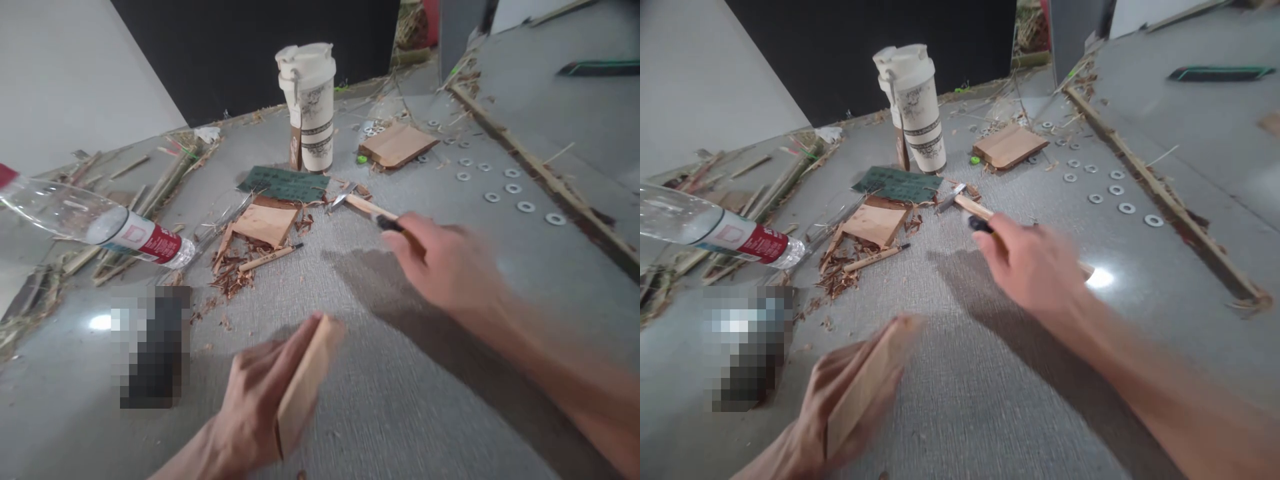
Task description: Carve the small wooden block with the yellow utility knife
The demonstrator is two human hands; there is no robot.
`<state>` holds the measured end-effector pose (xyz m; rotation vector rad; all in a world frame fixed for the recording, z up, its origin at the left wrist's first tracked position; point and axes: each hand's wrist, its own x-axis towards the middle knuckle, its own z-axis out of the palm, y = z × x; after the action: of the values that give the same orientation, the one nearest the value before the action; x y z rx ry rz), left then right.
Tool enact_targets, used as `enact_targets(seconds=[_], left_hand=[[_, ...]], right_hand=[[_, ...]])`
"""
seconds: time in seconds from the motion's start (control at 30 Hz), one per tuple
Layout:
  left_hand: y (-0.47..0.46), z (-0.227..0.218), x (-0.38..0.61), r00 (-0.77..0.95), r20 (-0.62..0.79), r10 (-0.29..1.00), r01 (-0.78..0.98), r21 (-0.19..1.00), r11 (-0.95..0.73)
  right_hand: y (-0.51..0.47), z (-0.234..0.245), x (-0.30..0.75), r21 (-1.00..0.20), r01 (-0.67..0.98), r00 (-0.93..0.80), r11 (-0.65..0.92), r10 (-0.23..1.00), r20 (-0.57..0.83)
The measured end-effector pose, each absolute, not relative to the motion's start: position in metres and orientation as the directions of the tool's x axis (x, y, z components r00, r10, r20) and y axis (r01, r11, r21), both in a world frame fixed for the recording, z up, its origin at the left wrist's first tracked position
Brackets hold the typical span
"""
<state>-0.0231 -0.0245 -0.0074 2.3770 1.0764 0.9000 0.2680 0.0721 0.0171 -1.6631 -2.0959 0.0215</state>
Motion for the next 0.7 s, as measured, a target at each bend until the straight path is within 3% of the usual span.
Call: enact_targets(seconds=[0.13,0.2,0.47,0.7], left_hand=[[-0.018,-0.002,-0.023,0.357,0.409,0.840,0.576,0.612,-0.542],[-0.016,-0.001,-0.023,0.339,0.397,0.853,0.582,0.623,-0.522],[-0.017,-0.006,-0.024,0.365,0.367,0.856,0.587,0.622,-0.518],[-0.015,0.000,-0.024,0.397,0.376,0.837,0.555,0.629,-0.545]], right_hand=[[0.052,0.023,0.248,-0.403,0.743,-0.427,0.534,0.843,0.328],[0.039,0.026,0.239,-0.452,0.667,-0.487,0.592,0.806,0.336],[0.024,0.027,0.231,-0.555,0.509,-0.588,0.658,0.737,0.335],[0.023,0.027,0.228,-0.592,0.480,-0.597,0.647,0.736,0.319]])
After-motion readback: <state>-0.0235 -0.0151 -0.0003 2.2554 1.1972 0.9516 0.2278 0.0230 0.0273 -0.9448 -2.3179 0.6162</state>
